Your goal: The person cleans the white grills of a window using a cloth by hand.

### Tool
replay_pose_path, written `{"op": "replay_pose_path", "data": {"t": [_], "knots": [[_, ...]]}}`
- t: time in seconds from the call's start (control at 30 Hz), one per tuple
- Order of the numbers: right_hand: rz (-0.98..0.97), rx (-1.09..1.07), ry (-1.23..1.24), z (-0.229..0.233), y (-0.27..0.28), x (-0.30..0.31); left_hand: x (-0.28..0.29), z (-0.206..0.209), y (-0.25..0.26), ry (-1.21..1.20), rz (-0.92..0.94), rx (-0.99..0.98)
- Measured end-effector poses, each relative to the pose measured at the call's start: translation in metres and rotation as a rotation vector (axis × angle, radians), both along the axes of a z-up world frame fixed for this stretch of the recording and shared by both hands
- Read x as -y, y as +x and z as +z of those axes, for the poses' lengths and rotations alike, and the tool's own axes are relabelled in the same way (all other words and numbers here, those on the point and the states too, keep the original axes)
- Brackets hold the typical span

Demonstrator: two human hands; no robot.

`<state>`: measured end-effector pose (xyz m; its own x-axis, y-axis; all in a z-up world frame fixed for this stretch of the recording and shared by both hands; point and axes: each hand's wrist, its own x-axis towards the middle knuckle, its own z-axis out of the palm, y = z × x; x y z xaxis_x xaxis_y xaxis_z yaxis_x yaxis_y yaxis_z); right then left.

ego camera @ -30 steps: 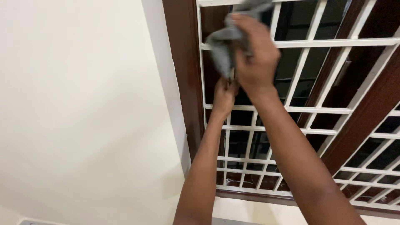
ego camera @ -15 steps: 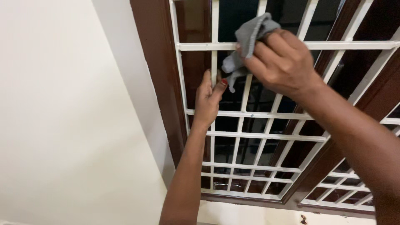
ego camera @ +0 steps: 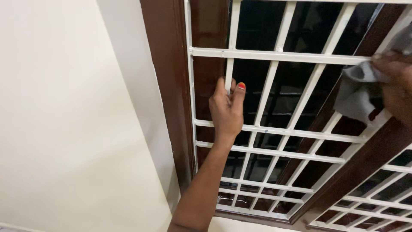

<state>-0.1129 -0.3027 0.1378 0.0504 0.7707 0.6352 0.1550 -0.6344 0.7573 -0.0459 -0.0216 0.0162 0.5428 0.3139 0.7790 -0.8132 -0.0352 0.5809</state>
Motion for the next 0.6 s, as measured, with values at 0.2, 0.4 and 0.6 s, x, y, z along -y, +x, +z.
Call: {"op": "replay_pose_path", "data": {"t": [0.2,0.4,0.6], "knots": [[0.305,0.123,-0.035,0.006,0.042,-0.113,-0.005,-0.005,0.003,0.022,0.004,-0.014],[0.31,0.088,0.068,-0.004,0.045,-0.223,-0.013,-0.031,0.034,0.072,0.01,0.073],[0.372,0.275,0.027,-0.003,0.046,-0.204,-0.016,-0.024,0.022,0.118,0.024,-0.195]]}}
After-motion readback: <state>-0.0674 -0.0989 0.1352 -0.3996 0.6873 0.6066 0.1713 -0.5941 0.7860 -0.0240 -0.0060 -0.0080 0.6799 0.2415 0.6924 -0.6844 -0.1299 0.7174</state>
